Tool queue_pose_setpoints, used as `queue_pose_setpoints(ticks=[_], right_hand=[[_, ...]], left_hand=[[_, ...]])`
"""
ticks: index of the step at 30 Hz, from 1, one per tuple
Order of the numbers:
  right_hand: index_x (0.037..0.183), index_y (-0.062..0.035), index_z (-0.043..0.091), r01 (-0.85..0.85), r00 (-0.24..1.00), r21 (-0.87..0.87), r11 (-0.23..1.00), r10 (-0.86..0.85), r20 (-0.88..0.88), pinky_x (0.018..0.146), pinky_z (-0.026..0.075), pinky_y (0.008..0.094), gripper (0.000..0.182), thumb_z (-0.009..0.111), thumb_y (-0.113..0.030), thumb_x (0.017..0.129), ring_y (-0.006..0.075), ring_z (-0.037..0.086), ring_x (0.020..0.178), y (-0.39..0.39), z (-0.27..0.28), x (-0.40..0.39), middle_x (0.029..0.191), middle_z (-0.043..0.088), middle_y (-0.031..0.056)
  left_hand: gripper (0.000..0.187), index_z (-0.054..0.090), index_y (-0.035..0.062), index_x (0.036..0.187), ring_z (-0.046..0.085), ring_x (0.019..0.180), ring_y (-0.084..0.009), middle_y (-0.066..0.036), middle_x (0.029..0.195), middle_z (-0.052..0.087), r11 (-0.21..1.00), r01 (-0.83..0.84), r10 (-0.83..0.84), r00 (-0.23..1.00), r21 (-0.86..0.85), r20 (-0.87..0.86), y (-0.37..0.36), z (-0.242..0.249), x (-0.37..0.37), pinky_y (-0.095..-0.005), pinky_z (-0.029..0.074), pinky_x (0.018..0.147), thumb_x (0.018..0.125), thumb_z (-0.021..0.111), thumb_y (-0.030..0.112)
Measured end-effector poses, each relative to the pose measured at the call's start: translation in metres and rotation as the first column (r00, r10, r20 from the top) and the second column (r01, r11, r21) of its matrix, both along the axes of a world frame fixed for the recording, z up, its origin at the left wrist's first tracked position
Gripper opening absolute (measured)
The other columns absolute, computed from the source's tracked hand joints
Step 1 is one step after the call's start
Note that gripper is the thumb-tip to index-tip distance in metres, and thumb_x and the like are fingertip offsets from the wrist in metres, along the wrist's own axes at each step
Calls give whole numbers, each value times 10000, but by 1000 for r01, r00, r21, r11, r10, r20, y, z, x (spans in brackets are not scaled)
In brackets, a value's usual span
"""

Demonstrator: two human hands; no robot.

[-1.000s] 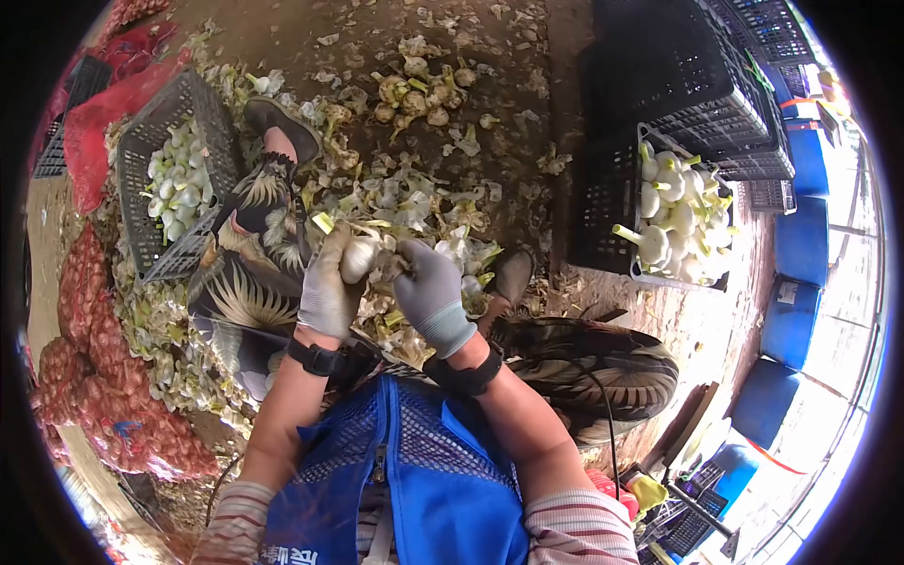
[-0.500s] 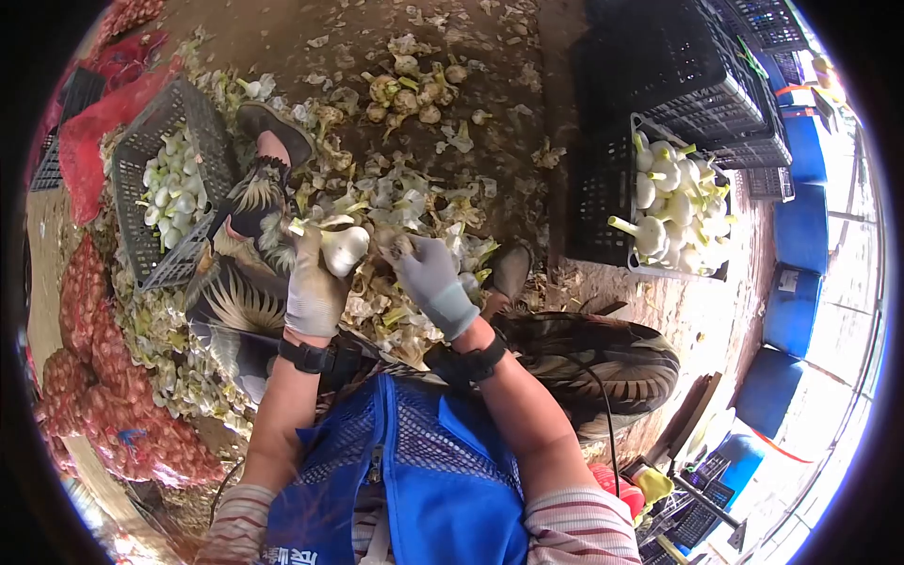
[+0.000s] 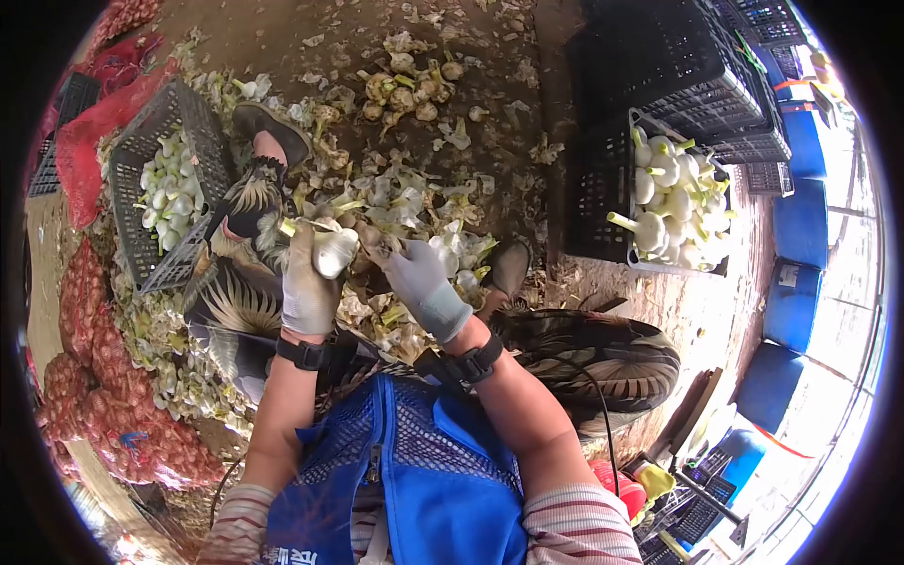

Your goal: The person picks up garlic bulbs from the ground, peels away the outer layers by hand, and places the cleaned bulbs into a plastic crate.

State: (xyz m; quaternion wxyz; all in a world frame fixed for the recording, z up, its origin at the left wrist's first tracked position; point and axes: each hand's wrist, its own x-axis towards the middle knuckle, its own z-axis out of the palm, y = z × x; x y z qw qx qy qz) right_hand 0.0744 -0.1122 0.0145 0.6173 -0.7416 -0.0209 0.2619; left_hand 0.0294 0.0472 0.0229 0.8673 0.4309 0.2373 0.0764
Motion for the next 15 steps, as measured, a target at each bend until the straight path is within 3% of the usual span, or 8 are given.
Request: queue_pose_setpoints(ticks=[3, 5, 9, 11, 12, 13, 14, 15], right_hand=[[988, 85, 652, -128, 991, -68, 989, 130, 36, 515, 393, 281, 284, 603, -192, 952, 67, 457, 589, 11, 28, 4, 589, 497, -13], [960, 74, 660, 61, 990, 222, 973, -88, 113, 535, 424, 297, 246, 608, -166, 944, 74, 492, 609, 15, 25, -8, 613, 534, -2], [975, 50, 671, 25, 990, 281, 959, -64, 128, 567, 456, 310, 193, 585, -119, 942, 78, 498, 639, 15, 17, -10, 654, 562, 25], [954, -3, 683, -20, 996, 26, 999, 23, -83, 597, 488, 349, 146, 582, -97, 907, 166, 577, 615, 19, 33, -11, 690, 618, 80], [1008, 13, 683, -231, 969, -326, 917, 248, 12, 706, 492, 356, 177, 628, -67, 860, 226, 629, 797, 17, 17, -18, 984, 658, 167], [1008, 13, 683, -226, 969, -327, 918, 245, 16, 706, 492, 356, 177, 628, -67, 860, 226, 629, 797, 11, 5, -24, 984, 658, 167], [1050, 17, 663, -281, 937, -450, 848, 343, 61, 723, 497, 366, 220, 651, -84, 855, 227, 635, 820, 3, -7, -29, 993, 652, 173], [1091, 20, 642, -323, 892, -566, 758, 444, 86, 741, 502, 377, 273, 674, -102, 849, 227, 641, 843, -5, -12, -30, 1001, 647, 178]], left_hand=[[309, 553, 48, 1209, 671, 1018, -235, -133, 1103, 655, 982, -2, -6, 999, -187, -42, -1, 14, 4, -363, 536, 907, 1031, 462, 283], [316, 553, 44, 1204, 671, 1012, -240, -145, 1107, 656, 985, -23, 18, 999, -174, -32, 1, 5, 4, -370, 539, 910, 1037, 460, 295], [353, 563, 31, 1190, 671, 1020, -274, -148, 1094, 671, 978, -38, 24, 997, -207, -74, -3, 7, 4, -385, 522, 956, 1049, 440, 331], [366, 565, 26, 1185, 671, 1022, -286, -150, 1096, 676, 968, -47, 23, 995, -248, -102, -6, 7, 7, -393, 514, 981, 1055, 428, 340], [391, 564, 25, 1186, 671, 1022, -298, -156, 1095, 678, 918, -93, 81, 996, -386, -48, -10, 7, 10, -407, 511, 993, 1061, 401, 357], [417, 563, 23, 1187, 671, 1021, -310, -161, 1095, 681, 847, -124, 145, 989, -518, 0, -12, 8, 13, -421, 507, 1005, 1068, 375, 375], [417, 563, 23, 1187, 671, 1021, -310, -161, 1095, 681, 846, -121, 146, 989, -519, 7, -11, 10, 15, -421, 507, 1005, 1068, 375, 375], [324, 555, 7, 1204, 664, 1038, -328, -177, 1136, 665, 906, -105, 126, 992, -409, 24, -7, 14, 14, -437, 500, 1011, 1022, 447, 252]])
